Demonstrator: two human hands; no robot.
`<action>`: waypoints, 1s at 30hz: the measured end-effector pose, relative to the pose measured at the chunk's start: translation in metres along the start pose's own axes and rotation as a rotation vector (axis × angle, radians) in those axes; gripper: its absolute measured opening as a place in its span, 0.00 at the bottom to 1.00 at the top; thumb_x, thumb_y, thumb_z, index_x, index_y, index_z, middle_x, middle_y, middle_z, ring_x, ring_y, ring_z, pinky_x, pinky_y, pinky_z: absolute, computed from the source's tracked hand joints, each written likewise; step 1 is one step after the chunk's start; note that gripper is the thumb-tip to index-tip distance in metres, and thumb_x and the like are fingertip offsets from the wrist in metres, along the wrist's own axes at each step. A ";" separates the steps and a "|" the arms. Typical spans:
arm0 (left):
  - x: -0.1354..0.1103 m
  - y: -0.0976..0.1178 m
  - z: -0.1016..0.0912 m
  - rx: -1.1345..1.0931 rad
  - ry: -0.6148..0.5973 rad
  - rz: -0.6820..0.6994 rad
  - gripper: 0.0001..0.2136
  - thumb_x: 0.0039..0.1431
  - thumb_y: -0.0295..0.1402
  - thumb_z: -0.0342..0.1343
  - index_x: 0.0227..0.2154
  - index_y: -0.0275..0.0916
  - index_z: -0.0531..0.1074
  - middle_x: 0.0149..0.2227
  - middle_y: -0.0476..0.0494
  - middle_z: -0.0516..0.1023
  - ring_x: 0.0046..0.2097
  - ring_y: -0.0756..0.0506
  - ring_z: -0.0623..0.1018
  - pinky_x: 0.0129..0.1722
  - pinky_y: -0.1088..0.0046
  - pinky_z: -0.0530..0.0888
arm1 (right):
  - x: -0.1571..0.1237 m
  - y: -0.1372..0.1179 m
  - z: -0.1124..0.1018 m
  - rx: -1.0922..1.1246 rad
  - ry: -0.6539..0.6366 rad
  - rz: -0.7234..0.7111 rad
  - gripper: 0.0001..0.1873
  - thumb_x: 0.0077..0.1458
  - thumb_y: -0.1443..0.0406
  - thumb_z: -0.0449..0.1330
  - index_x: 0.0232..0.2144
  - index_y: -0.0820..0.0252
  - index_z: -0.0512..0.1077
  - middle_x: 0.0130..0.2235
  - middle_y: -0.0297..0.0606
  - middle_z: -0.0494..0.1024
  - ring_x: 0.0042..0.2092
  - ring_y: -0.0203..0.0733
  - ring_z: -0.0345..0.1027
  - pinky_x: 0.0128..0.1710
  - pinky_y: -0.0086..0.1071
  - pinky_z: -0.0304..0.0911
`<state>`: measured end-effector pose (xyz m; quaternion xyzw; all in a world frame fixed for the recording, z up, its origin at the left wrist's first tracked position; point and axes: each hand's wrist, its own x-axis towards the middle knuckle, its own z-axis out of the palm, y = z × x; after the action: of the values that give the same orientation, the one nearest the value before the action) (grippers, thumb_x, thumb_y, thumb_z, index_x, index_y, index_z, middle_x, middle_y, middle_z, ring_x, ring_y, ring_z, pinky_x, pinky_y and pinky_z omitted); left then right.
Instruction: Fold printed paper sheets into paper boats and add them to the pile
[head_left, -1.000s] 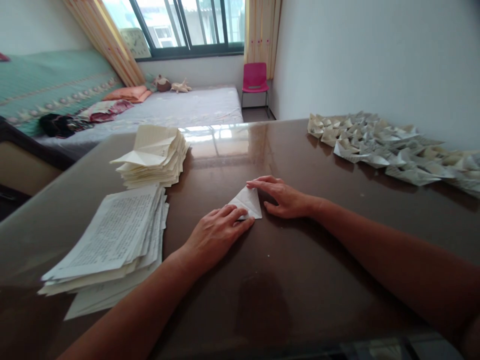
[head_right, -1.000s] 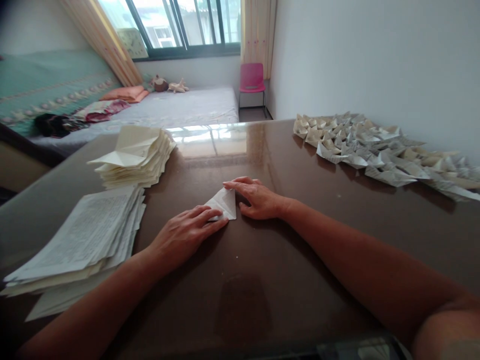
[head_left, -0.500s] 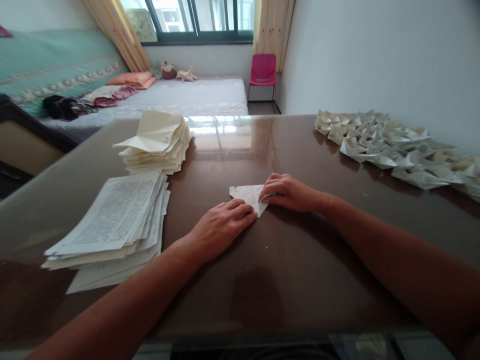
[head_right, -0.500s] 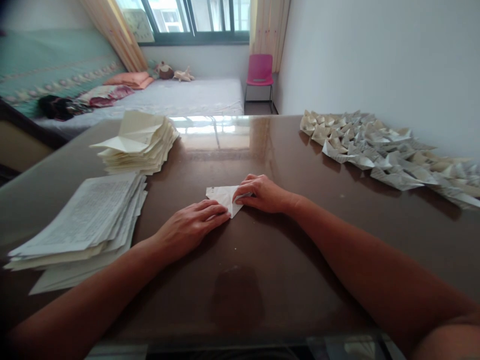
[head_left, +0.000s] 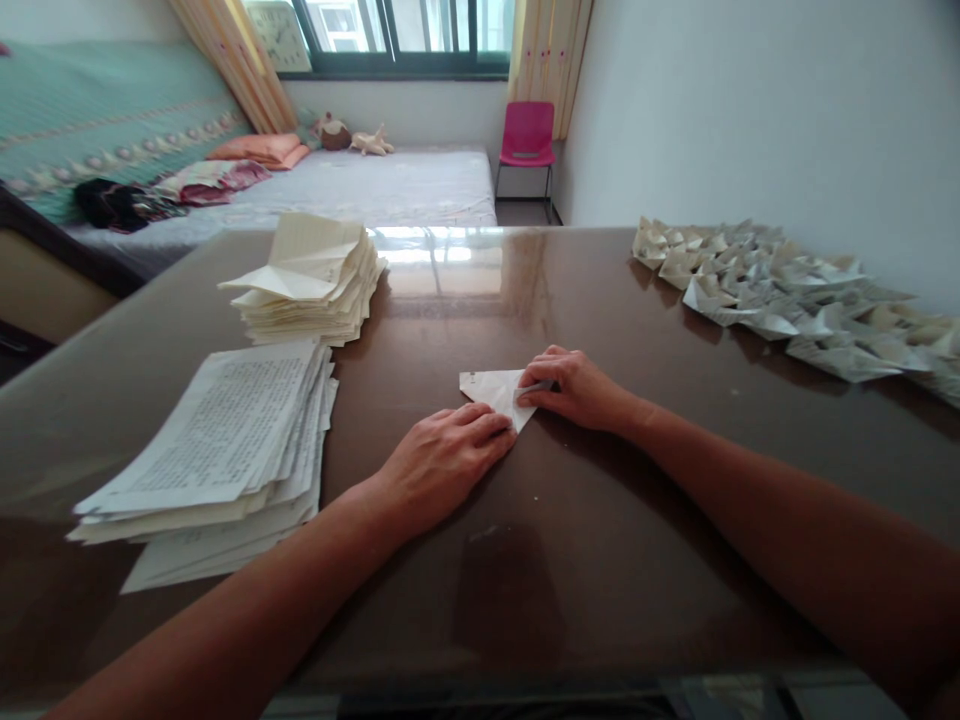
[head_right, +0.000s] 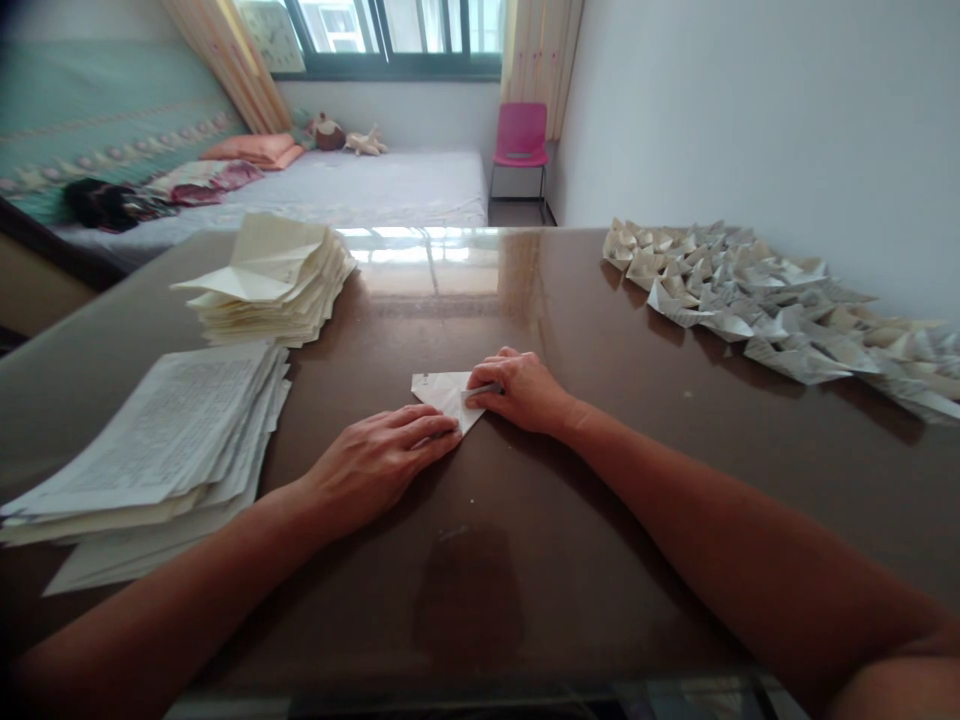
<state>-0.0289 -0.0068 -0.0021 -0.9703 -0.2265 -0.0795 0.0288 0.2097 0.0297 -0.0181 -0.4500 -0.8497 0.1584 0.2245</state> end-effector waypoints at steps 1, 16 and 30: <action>0.000 0.000 0.000 0.006 -0.001 0.001 0.14 0.66 0.31 0.45 0.51 0.42 0.70 0.50 0.44 0.73 0.53 0.46 0.70 0.51 0.68 0.70 | 0.000 0.000 0.001 -0.007 0.010 0.008 0.09 0.55 0.58 0.62 0.30 0.58 0.76 0.32 0.37 0.79 0.39 0.41 0.66 0.41 0.33 0.58; 0.001 0.005 0.001 -0.030 0.020 -0.070 0.15 0.66 0.31 0.45 0.52 0.42 0.68 0.46 0.44 0.74 0.51 0.47 0.71 0.51 0.69 0.71 | 0.000 -0.003 0.006 -0.056 0.033 0.063 0.09 0.53 0.58 0.63 0.30 0.57 0.76 0.34 0.35 0.78 0.40 0.41 0.66 0.40 0.32 0.58; 0.004 0.012 -0.002 0.083 -0.080 -0.075 0.15 0.67 0.32 0.45 0.53 0.44 0.67 0.50 0.45 0.72 0.52 0.44 0.69 0.47 0.68 0.72 | 0.001 -0.005 0.004 -0.055 0.032 0.142 0.06 0.54 0.60 0.62 0.34 0.55 0.75 0.34 0.34 0.79 0.41 0.42 0.66 0.41 0.33 0.57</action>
<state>-0.0205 -0.0156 0.0007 -0.9615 -0.2670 -0.0320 0.0568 0.2038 0.0272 -0.0186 -0.5176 -0.8160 0.1436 0.2138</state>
